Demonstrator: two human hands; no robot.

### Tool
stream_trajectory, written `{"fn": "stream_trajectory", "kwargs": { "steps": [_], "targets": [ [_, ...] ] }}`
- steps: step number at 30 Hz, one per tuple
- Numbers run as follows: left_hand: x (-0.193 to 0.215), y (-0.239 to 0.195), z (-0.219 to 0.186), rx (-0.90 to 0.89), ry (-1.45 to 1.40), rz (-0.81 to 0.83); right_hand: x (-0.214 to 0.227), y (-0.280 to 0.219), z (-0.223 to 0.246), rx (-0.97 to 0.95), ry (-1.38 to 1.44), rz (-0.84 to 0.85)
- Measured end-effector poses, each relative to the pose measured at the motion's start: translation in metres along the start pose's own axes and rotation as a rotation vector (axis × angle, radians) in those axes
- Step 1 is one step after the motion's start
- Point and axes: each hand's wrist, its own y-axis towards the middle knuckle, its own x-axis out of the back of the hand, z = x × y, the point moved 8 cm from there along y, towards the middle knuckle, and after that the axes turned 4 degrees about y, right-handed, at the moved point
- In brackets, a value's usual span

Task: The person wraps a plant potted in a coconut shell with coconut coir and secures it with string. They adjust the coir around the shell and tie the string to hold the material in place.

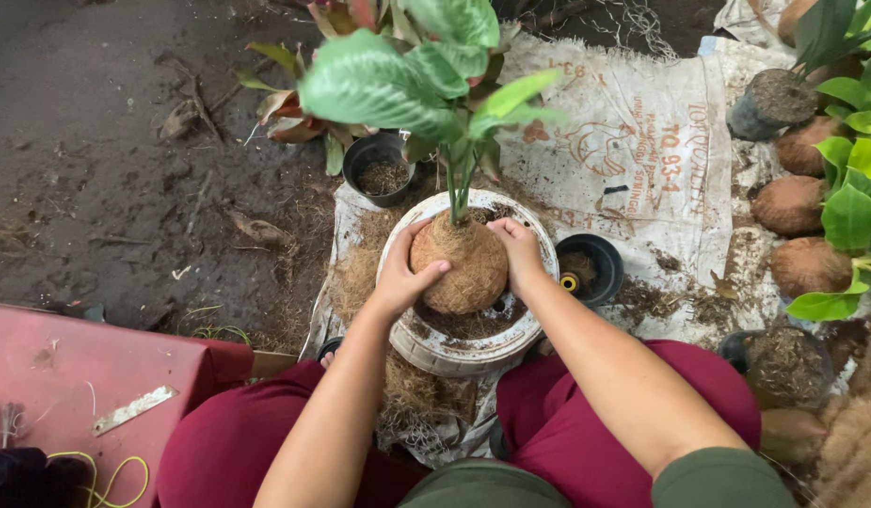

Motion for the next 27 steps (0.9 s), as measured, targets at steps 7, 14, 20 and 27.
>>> {"fn": "stream_trajectory", "kwargs": {
  "steps": [7, 14, 20, 27],
  "targets": [
    [-0.008, 0.008, -0.029, 0.074, 0.319, 0.22, -0.004, -0.004, 0.012, 0.096, -0.255, 0.119],
    [-0.013, 0.011, -0.047, 0.0, 0.397, 0.18, -0.009, -0.007, 0.027, 0.228, -0.487, 0.169],
    [-0.008, 0.006, -0.023, 0.264, 0.139, 0.181, -0.018, -0.011, 0.029, 0.093, -0.526, 0.228],
    [0.013, -0.004, -0.026, 0.36, -0.398, 0.067, -0.033, -0.018, 0.002, -0.349, 0.111, 0.222]
  ]
}}
